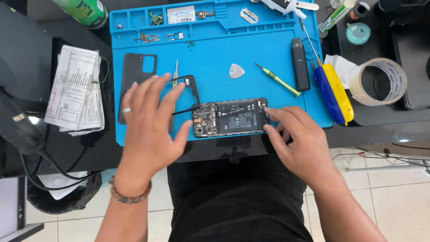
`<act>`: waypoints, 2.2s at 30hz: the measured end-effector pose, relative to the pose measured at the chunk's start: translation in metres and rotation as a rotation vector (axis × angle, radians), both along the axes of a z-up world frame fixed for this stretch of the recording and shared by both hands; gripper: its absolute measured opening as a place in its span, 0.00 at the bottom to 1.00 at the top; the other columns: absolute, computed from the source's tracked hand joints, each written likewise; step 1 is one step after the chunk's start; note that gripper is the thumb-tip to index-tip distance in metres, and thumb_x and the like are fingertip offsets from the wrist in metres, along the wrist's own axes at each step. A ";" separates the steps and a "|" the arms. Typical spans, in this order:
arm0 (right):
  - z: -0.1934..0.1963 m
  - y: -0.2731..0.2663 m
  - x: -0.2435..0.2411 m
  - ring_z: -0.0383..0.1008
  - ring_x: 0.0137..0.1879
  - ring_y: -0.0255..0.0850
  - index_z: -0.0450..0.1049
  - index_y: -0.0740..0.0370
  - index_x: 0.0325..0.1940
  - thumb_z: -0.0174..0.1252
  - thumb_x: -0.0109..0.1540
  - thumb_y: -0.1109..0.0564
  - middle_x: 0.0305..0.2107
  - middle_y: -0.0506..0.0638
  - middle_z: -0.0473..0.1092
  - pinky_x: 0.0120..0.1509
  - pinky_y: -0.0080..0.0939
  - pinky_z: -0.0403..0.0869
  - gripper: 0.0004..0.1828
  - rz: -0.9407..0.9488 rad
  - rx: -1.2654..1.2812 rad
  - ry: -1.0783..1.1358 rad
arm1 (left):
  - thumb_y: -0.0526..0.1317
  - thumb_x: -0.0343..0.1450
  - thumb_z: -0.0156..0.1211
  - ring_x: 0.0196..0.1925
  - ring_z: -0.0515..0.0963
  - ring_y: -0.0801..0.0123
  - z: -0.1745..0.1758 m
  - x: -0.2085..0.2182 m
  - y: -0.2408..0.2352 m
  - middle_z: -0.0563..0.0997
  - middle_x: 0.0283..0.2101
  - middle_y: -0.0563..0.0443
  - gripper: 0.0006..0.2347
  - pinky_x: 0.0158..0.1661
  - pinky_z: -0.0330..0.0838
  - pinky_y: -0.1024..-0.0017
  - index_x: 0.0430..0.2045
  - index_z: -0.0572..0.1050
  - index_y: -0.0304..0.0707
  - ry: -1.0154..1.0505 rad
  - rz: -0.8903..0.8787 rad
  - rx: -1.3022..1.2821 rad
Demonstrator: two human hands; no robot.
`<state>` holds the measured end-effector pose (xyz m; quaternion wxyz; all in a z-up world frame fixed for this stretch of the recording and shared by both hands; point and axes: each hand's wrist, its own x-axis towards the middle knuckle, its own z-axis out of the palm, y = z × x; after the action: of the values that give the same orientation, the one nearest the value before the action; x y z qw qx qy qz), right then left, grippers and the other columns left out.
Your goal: The person works on a disassembled smartphone motherboard, connecting small ribbon cables and components by hand. They handle the motherboard, a phone frame, and various small parts on a blue work mat, occasionally using a screwdriver and a plastic pry tool.
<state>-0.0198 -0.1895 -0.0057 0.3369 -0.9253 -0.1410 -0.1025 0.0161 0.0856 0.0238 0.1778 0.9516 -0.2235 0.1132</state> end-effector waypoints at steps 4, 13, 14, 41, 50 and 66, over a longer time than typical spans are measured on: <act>0.013 0.003 0.010 0.64 0.27 0.36 0.71 0.64 0.54 0.53 0.62 0.63 0.32 0.47 0.69 0.37 0.35 0.68 0.16 0.005 -0.021 0.065 | 0.45 0.67 0.58 0.66 0.57 0.44 -0.002 -0.001 0.025 0.62 0.63 0.38 0.26 0.63 0.47 0.43 0.59 0.63 0.37 0.054 0.036 0.039; 0.022 0.008 0.028 0.71 0.38 0.47 0.71 0.58 0.53 0.49 0.63 0.56 0.31 0.51 0.70 0.37 0.48 0.67 0.15 0.003 -0.164 0.284 | 0.47 0.66 0.56 0.67 0.56 0.46 -0.009 -0.005 0.032 0.62 0.63 0.41 0.26 0.64 0.42 0.44 0.59 0.63 0.39 0.106 0.099 0.034; 0.022 0.009 0.029 0.71 0.39 0.48 0.71 0.58 0.53 0.49 0.63 0.56 0.33 0.51 0.70 0.38 0.49 0.67 0.15 -0.002 -0.168 0.285 | 0.47 0.66 0.56 0.67 0.56 0.46 -0.008 -0.005 0.033 0.63 0.63 0.41 0.26 0.64 0.42 0.44 0.59 0.63 0.39 0.104 0.097 0.031; 0.031 0.006 0.027 0.67 0.29 0.41 0.66 0.57 0.56 0.49 0.63 0.56 0.29 0.47 0.70 0.36 0.43 0.65 0.16 -0.093 -0.059 0.429 | 0.43 0.65 0.63 0.63 0.63 0.48 -0.007 0.014 0.047 0.69 0.55 0.44 0.26 0.64 0.46 0.43 0.57 0.66 0.37 0.118 -0.003 -0.006; 0.033 -0.012 0.002 0.68 0.51 0.49 0.63 0.70 0.57 0.61 0.60 0.60 0.47 0.62 0.64 0.48 0.41 0.75 0.24 0.030 -0.014 -0.105 | 0.42 0.65 0.64 0.55 0.68 0.48 0.007 0.002 0.009 0.68 0.52 0.40 0.25 0.57 0.58 0.46 0.56 0.64 0.34 0.086 -0.198 -0.139; 0.022 -0.010 0.016 0.61 0.66 0.54 0.57 0.65 0.65 0.60 0.57 0.50 0.60 0.58 0.62 0.66 0.53 0.64 0.36 0.252 -0.148 0.047 | 0.44 0.64 0.66 0.55 0.70 0.52 -0.012 -0.002 -0.041 0.71 0.53 0.42 0.25 0.61 0.56 0.48 0.53 0.66 0.35 0.025 -0.294 -0.127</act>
<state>-0.0039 -0.1996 0.0158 0.2813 -0.9247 -0.2552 -0.0270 0.0142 0.0447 0.0115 0.2553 0.8968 -0.3504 0.0879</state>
